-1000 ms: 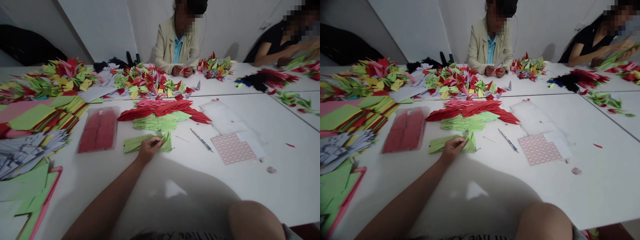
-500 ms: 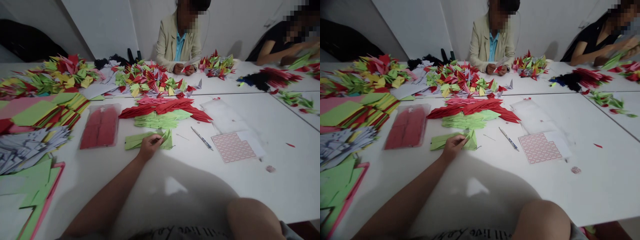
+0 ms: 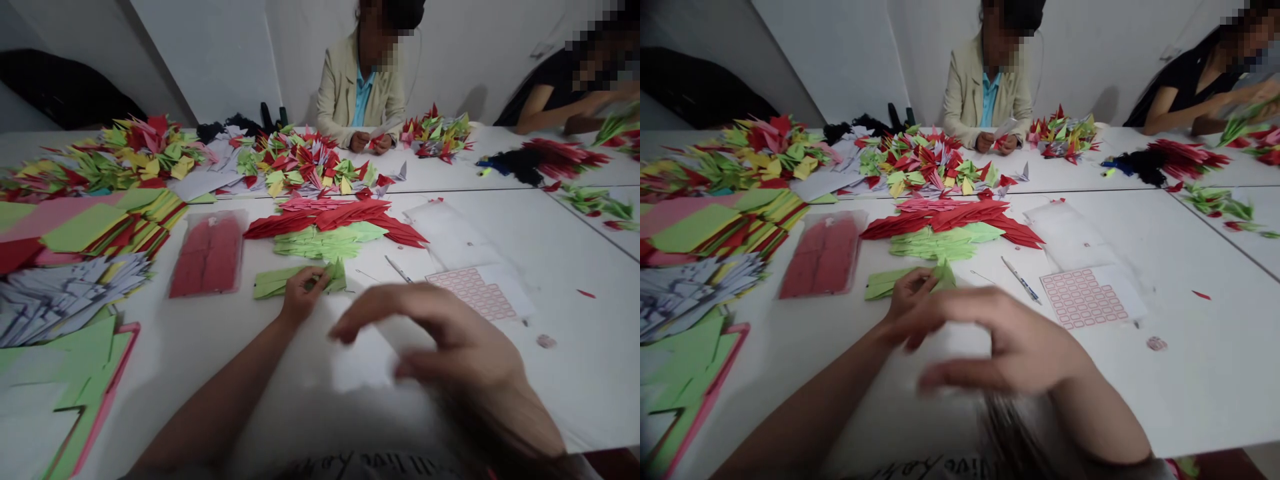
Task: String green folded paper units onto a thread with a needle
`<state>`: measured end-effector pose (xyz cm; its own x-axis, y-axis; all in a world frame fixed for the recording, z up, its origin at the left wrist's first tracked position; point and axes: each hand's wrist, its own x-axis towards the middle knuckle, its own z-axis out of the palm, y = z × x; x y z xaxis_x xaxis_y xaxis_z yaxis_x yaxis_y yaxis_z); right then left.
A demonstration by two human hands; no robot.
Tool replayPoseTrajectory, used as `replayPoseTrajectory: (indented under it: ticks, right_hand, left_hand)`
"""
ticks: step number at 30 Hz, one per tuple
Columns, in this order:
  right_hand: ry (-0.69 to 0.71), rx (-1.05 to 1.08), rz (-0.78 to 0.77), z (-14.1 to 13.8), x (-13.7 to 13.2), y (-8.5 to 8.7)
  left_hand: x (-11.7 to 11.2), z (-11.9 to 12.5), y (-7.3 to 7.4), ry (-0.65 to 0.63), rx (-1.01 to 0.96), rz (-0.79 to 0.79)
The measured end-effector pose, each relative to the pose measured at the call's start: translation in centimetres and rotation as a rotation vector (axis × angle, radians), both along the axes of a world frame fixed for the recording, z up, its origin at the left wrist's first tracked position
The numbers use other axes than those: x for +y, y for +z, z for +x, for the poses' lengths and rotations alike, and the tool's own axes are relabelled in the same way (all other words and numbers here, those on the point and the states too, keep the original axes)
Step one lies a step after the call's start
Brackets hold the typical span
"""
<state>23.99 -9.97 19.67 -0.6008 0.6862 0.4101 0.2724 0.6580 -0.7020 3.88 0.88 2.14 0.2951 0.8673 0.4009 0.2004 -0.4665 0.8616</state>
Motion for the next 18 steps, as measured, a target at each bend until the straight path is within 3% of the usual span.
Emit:
replayPoseTrajectory:
  ticks: [3, 5, 10, 18]
  right_hand:
    - [-0.412, -0.344, 0.135, 0.3, 2.9, -2.9]
    - [-0.578, -0.568, 0.182, 0.5, 4.5, -4.9]
    - [-0.435, -0.652, 0.15, 0.1, 6.0, -7.3]
    - [-0.431, -0.772, 0.254, -1.2, 6.1, -7.8]
  left_hand:
    - [0.0, 0.0, 0.1, 0.031, -0.008, 0.095]
    - [0.0, 0.0, 0.1, 0.054, 0.016, 0.213]
    - [-0.2, 0.1, 0.4, 0.044, 0.114, 0.434]
    - [-0.3, 0.2, 0.3, 0.017, 0.116, 0.469]
